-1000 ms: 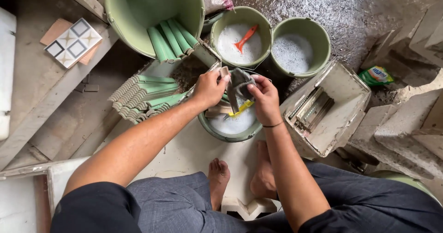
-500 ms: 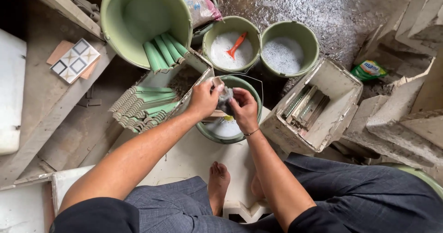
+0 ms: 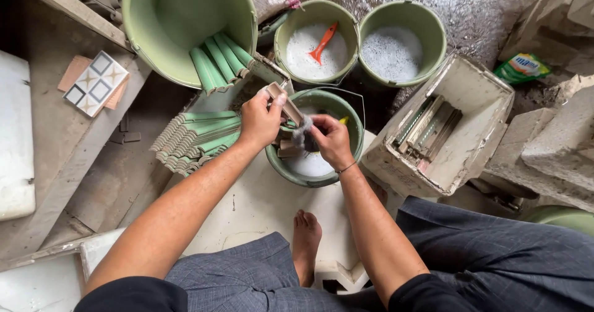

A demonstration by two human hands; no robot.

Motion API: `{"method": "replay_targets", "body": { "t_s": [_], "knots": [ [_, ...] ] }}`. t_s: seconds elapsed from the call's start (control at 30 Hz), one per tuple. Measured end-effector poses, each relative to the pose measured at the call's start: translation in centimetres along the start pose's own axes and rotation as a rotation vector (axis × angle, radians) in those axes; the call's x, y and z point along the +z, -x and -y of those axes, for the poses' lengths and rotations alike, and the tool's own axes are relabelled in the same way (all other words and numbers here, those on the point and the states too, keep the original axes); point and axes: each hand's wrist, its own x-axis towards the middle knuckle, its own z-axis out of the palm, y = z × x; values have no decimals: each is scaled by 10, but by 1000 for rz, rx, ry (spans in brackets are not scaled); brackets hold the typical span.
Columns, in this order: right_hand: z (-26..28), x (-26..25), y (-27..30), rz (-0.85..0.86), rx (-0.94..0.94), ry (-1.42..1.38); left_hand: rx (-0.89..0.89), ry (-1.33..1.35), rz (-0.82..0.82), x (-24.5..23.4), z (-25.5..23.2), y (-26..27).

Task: The person scrubs small rectangular tiles with a cloth, dipping them into soapy water and placing them into a container. The person repeats this process for multiple tiles, handling them one at a time.

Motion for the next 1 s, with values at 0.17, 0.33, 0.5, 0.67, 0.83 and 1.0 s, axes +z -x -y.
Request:
{"method": "replay_targets", "body": {
  "t_s": [0.17,0.33,0.5,0.67,0.83,1.0],
  "knots": [
    [28,10,-12,-43,-47,84,105,-170,55,14,3,9],
    [-15,-2,-7,10,-30,113,81,-192,33,-1,-21,-1],
    [15,-3,-3,40,12,125,36,-82,13,-6,-14,0],
    [21,8,-11,12,5,77,126,-140,69,7,-3,4],
    [-25,-4,-4,27,29,49,118,-109,31,-1,-1,-14],
    [13,-2,-4,14,80,-93,119,-106,29,2,-1,-10]
  ]
}}
